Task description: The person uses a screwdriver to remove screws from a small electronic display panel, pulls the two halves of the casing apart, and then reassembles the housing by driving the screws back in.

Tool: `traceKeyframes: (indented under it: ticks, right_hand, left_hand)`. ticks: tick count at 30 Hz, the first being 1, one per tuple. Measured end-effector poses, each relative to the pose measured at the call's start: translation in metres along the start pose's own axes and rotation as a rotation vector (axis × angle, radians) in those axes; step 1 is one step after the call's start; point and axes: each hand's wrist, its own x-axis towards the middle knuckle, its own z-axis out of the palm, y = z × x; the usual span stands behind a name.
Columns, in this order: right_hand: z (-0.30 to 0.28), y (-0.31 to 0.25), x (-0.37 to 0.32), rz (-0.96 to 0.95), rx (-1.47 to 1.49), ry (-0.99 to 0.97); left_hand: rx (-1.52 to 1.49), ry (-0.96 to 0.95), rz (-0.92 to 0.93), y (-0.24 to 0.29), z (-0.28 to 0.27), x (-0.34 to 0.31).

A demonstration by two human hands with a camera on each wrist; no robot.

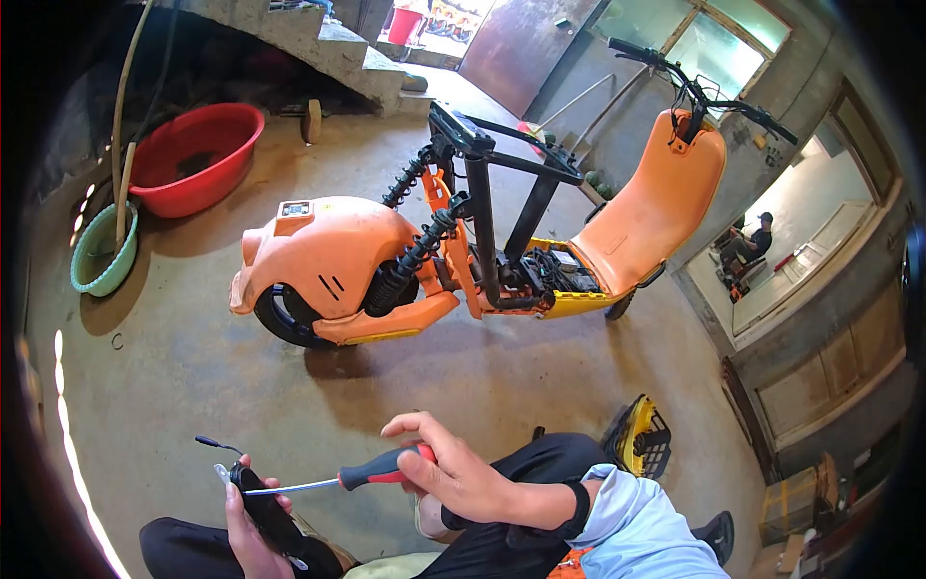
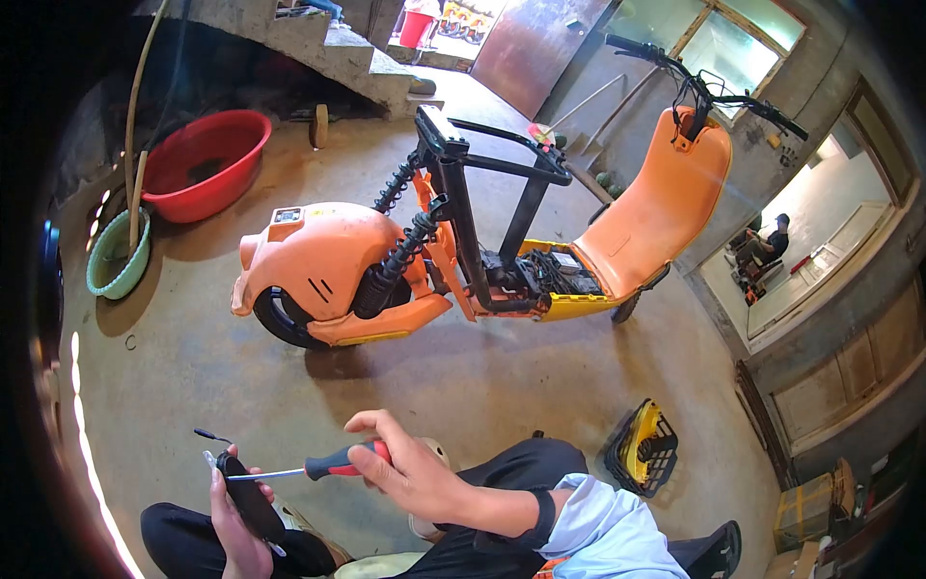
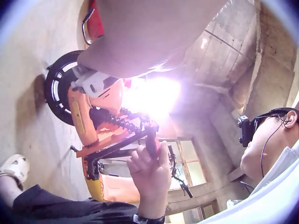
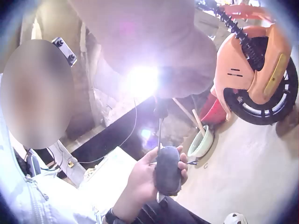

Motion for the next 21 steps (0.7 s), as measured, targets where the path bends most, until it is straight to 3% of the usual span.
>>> traceKeyframes:
  ticks: [1, 2, 4, 7, 12, 15, 17, 21]
  right_hand:
    - [-0.003, -0.003, 0.0, 0.215, 0.059, -0.048]
    - [-0.001, -0.001, -0.001, 0.217, 0.06, -0.047]
    - [0.004, 0.005, -0.002, -0.124, -0.129, 0.067]
    - [0.003, 0.01, 0.0, -0.261, -0.123, 0.087]
    - [0.003, -0.009, -0.005, 0.019, -0.029, 0.05]
    - [0.001, 0.008, -0.004, -0.132, -0.093, 0.161]
    - [0.006, 0.001, -0.004, -0.202, -0.012, 0.087]
    - [0.006, 0.0, -0.001, -0.182, -0.022, 0.072]
  left_hand:
    - [0.005, -0.004, -0.005, 0.0, 0.0, 0.0]
    - [0.006, -0.003, -0.007, 0.0, 0.0, 0.0]
    - [-0.004, -0.014, -0.005, 0.001, 0.0, 0.0]
    - [-0.046, -0.101, -0.023, -0.004, -0.013, 0.005]
    - [-0.012, -0.112, -0.041, 0.001, -0.011, 0.003]
    - [0.025, -0.145, -0.01, -0.005, -0.019, 0.007]
    - [-0.025, -0.179, -0.013, -0.005, -0.021, 0.008]
    - [0.01, -0.185, -0.015, -0.001, -0.021, 0.007]
